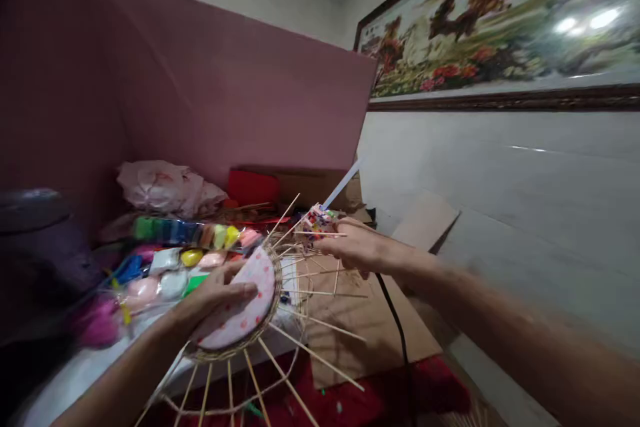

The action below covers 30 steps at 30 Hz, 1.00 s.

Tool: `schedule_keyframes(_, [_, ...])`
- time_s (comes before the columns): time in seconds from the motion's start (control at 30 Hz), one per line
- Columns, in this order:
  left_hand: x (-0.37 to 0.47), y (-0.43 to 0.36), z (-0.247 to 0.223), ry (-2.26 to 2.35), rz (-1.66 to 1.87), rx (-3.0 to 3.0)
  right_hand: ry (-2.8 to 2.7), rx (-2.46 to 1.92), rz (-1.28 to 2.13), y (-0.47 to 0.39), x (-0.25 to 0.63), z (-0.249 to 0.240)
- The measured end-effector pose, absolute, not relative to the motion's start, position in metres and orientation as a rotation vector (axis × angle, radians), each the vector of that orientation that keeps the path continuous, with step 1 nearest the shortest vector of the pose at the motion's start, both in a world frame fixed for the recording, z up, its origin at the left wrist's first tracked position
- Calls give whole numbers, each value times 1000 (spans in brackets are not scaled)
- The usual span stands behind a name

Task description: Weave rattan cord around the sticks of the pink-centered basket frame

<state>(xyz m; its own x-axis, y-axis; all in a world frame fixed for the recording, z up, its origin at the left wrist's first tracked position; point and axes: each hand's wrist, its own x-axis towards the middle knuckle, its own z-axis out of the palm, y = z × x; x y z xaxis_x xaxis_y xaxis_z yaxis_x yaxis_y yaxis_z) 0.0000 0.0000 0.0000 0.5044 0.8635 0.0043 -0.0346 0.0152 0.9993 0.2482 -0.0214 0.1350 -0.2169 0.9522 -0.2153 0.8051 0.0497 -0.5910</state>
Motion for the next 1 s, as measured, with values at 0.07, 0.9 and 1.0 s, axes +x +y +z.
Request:
schedule_keyframes(0.07, [-1,0,0,800,840,1395,-2078,-1759,936,-24,249,136])
schedule_keyframes(0.9, [-1,1,-2,760,850,1332,-2027,-1739,908,-21,252,129])
schedule_keyframes(1.0, [-1,1,-2,754,845,1324,-2047,-1728,917,-19,252,128])
